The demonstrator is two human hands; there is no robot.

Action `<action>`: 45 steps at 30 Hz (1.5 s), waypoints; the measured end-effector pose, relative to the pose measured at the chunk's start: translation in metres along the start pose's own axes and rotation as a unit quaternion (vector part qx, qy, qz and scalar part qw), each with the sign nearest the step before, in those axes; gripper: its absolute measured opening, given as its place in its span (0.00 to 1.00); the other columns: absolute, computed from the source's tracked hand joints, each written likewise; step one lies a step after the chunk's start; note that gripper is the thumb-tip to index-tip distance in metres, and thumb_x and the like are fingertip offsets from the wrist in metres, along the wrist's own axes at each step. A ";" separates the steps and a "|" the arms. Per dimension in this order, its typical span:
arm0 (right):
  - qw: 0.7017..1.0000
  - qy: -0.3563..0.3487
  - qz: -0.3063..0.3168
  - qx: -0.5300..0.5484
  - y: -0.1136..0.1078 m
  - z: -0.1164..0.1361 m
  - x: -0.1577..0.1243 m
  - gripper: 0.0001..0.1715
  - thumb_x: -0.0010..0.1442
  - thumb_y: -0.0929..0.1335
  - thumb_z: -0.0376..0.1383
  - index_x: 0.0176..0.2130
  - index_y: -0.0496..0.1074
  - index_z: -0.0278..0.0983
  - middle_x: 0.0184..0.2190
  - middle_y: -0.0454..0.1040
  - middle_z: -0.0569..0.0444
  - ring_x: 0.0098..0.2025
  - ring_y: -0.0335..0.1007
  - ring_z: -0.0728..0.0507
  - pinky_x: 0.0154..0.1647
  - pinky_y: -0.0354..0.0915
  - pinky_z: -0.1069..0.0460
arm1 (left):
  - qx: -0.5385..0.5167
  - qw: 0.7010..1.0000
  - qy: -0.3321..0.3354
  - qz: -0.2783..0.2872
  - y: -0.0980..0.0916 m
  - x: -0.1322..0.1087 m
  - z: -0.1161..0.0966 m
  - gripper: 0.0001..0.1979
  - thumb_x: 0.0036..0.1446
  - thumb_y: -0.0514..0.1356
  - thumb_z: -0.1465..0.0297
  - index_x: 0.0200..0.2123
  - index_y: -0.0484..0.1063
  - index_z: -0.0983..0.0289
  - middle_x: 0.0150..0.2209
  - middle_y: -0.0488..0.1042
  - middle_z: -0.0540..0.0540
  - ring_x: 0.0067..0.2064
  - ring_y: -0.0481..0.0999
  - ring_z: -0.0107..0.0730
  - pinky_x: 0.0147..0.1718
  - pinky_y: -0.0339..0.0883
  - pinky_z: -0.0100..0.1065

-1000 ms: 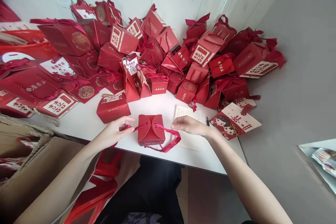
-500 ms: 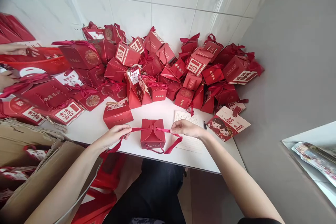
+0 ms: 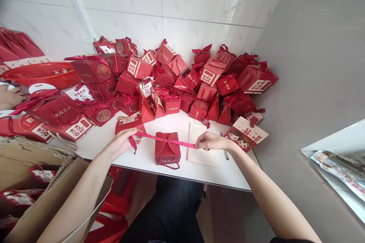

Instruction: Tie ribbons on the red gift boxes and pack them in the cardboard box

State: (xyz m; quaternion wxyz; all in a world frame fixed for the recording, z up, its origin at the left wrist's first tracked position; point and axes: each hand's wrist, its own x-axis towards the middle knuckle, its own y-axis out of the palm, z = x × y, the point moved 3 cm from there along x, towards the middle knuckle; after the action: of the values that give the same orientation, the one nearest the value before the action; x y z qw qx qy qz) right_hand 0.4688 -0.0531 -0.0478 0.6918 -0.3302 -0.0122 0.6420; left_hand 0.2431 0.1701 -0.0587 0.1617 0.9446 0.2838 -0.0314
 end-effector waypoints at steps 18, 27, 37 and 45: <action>0.985 -0.039 -0.167 -0.032 -0.042 0.013 -0.037 0.10 0.47 0.67 0.38 0.31 0.65 0.35 0.21 0.63 0.59 0.23 0.56 0.51 0.22 0.51 0.55 | -0.031 0.996 0.068 -0.055 -0.004 0.002 -0.037 0.08 0.40 0.65 0.69 0.23 0.73 0.68 0.31 0.73 0.57 0.34 0.72 0.35 0.29 0.69 0.32; 0.971 -0.029 -0.222 0.081 -0.048 0.029 -0.053 0.20 0.46 0.71 0.44 0.35 0.65 0.36 0.21 0.65 0.59 0.20 0.58 0.51 0.18 0.50 0.55 | 0.010 0.994 0.109 -0.012 0.001 -0.001 -0.060 0.10 0.45 0.62 0.66 0.22 0.73 0.68 0.32 0.77 0.61 0.36 0.74 0.41 0.33 0.69 0.36; 0.881 -0.180 -0.254 0.355 -0.027 0.073 -0.034 0.19 0.43 0.74 0.46 0.29 0.71 0.35 0.16 0.60 0.60 0.18 0.58 0.52 0.22 0.59 0.53 | -0.017 0.985 0.136 0.108 0.041 -0.005 -0.090 0.11 0.47 0.61 0.67 0.18 0.69 0.67 0.33 0.77 0.60 0.39 0.74 0.42 0.41 0.67 0.41; 0.848 -0.273 -0.153 0.427 -0.008 0.116 -0.017 0.15 0.43 0.68 0.43 0.27 0.75 0.34 0.23 0.73 0.49 0.29 0.69 0.44 0.36 0.67 0.46 | -0.078 0.981 0.143 0.109 0.080 0.003 -0.108 0.17 0.49 0.55 0.58 0.26 0.74 0.66 0.31 0.75 0.57 0.34 0.73 0.37 0.40 0.67 0.40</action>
State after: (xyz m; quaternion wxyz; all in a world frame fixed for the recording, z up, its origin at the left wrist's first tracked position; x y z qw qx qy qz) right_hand 0.4220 -0.0169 0.0538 0.8228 0.1928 0.0242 0.5340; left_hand 0.2858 0.1433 0.0666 0.1953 0.9491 0.2007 0.1442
